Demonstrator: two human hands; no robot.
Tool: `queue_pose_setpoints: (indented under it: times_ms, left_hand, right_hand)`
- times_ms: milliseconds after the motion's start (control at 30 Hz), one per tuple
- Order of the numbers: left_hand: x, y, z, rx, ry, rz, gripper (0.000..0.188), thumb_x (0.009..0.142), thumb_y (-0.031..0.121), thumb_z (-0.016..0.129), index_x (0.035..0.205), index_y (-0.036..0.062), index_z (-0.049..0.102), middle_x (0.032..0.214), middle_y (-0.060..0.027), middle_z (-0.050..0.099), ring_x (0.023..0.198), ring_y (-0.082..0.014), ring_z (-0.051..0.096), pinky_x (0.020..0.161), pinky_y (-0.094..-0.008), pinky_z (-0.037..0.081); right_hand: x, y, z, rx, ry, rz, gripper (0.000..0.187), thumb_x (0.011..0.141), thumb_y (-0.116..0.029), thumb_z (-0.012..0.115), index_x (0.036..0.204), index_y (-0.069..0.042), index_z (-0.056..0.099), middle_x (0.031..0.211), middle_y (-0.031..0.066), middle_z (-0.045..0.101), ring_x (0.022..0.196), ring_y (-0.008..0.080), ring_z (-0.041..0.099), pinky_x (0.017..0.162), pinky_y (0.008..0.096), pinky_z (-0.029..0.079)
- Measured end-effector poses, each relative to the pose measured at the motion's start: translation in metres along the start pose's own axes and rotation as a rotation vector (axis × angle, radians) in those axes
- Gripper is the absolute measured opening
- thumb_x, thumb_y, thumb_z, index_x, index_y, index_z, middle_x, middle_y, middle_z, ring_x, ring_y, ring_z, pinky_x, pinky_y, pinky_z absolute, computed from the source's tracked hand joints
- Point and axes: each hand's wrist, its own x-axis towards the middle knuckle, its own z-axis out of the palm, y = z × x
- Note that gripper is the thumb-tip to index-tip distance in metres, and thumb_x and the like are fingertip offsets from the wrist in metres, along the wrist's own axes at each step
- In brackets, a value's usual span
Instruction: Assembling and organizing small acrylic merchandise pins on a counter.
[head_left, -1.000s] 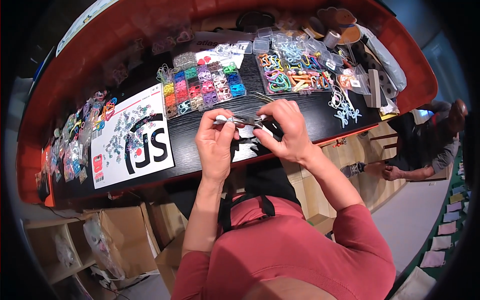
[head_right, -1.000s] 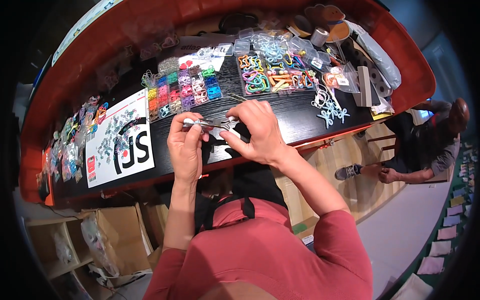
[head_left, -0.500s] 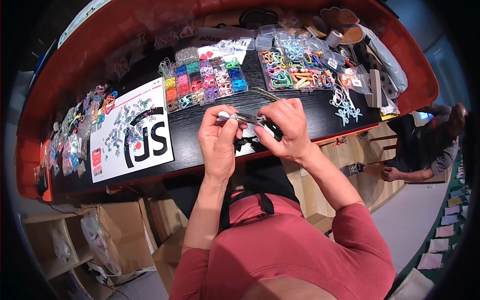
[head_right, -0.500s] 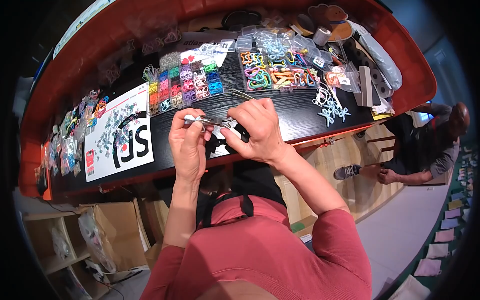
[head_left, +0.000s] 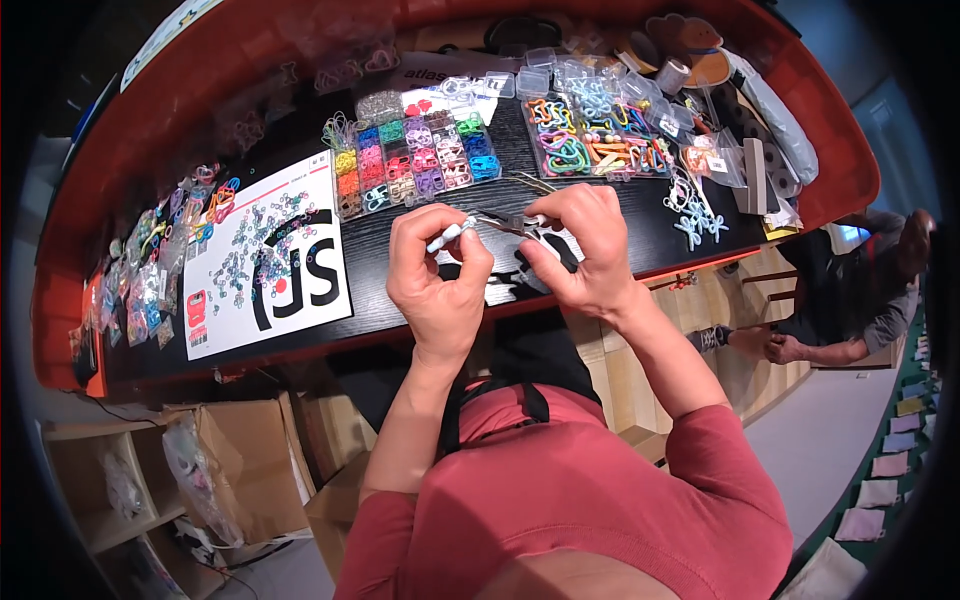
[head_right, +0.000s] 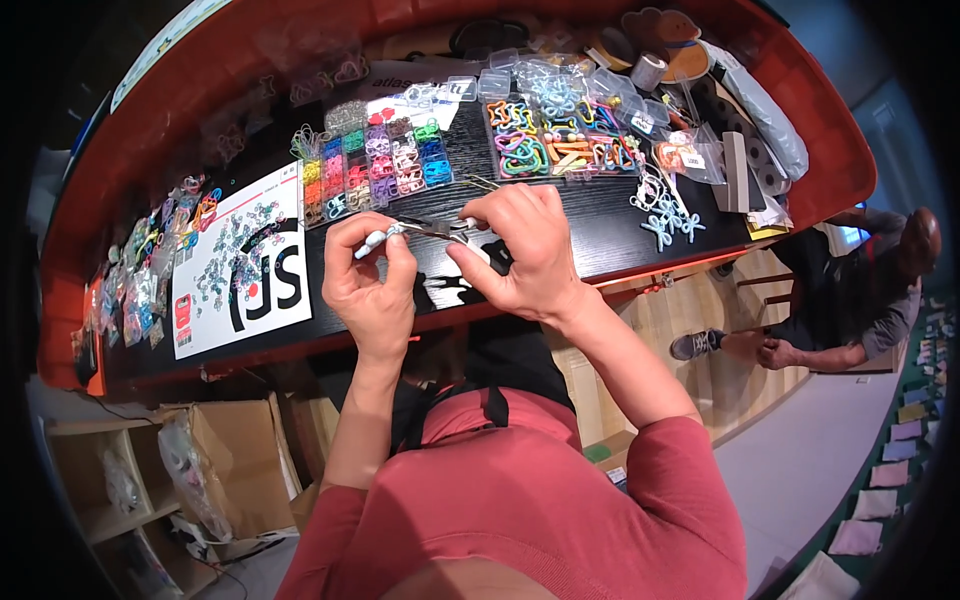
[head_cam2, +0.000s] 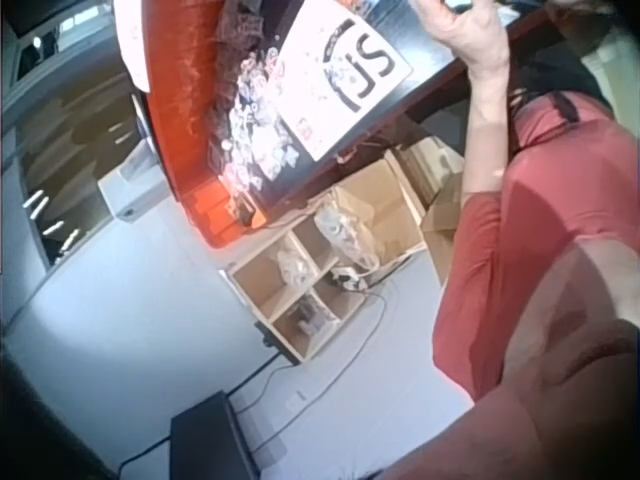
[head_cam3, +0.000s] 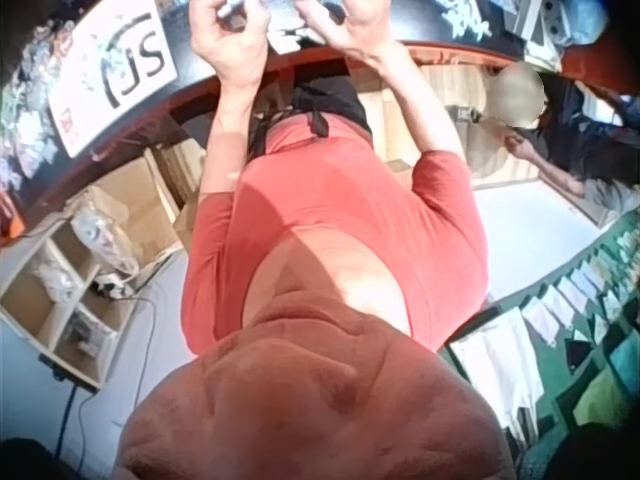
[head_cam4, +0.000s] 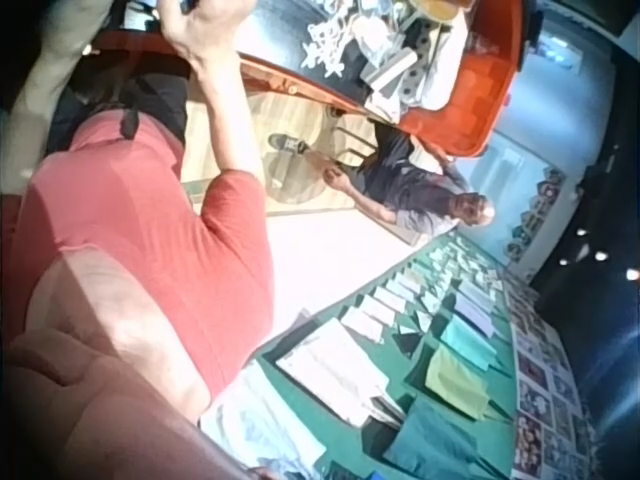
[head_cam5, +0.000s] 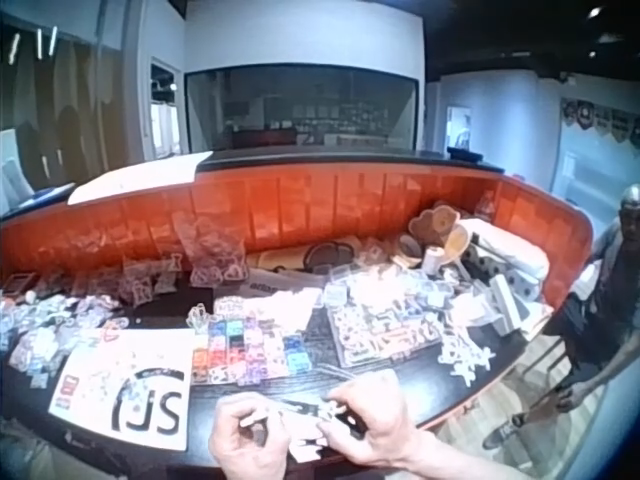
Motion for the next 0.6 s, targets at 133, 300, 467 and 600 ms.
queue_pose_setpoints:
  times_ms: [133,300,467,600]
  left_hand:
    - [0.0016,0.0012,-0.0010,0.081,0.003,0.040,0.024,0.081,-0.009,0.067,0.101,0.0016,0.060,0.101,-0.0071,0.059,0.080,-0.0107,0.057,0.063,-0.0239,0.049]
    - [0.0020,0.0036,-0.0002,0.095,-0.008,0.022,0.025,0.080,-0.009,0.068,0.101,0.0018,0.060,0.102,-0.0071,0.059,0.079,-0.0106,0.057,0.062,-0.0238,0.048]
    - [0.0002,0.0049,0.0015,0.066,0.013,0.027,0.024,0.080,-0.009,0.069,0.100,0.0014,0.059,0.102,-0.0070,0.059,0.078,-0.0106,0.058,0.062,-0.0235,0.049]
    - [-0.0003,0.0053,0.0014,0.053,0.013,0.015,0.024,0.080,-0.010,0.068,0.100,0.0010,0.060,0.101,-0.0072,0.060,0.079,-0.0106,0.059,0.062,-0.0234,0.049]
  right_hand:
    - [0.0012,-0.0023,-0.0022,-0.007,-0.005,-0.027,0.029,0.078,-0.026,0.078,0.095,-0.006,0.064,0.083,0.0049,0.063,0.076,0.0224,0.058,0.075,0.0358,0.037]
    - [0.0009,-0.0013,-0.0009,-0.010,0.009,-0.043,0.030,0.077,-0.026,0.079,0.094,-0.006,0.065,0.082,0.0046,0.063,0.075,0.0220,0.058,0.075,0.0356,0.036]
    - [-0.0004,-0.0019,-0.0010,-0.012,0.008,-0.050,0.029,0.077,-0.025,0.080,0.093,-0.006,0.065,0.078,0.0041,0.061,0.073,0.0219,0.057,0.075,0.0354,0.036]
    - [-0.0003,-0.0016,-0.0016,-0.013,0.002,-0.051,0.029,0.077,-0.025,0.080,0.093,-0.006,0.065,0.076,0.0035,0.060,0.070,0.0216,0.057,0.074,0.0354,0.036]
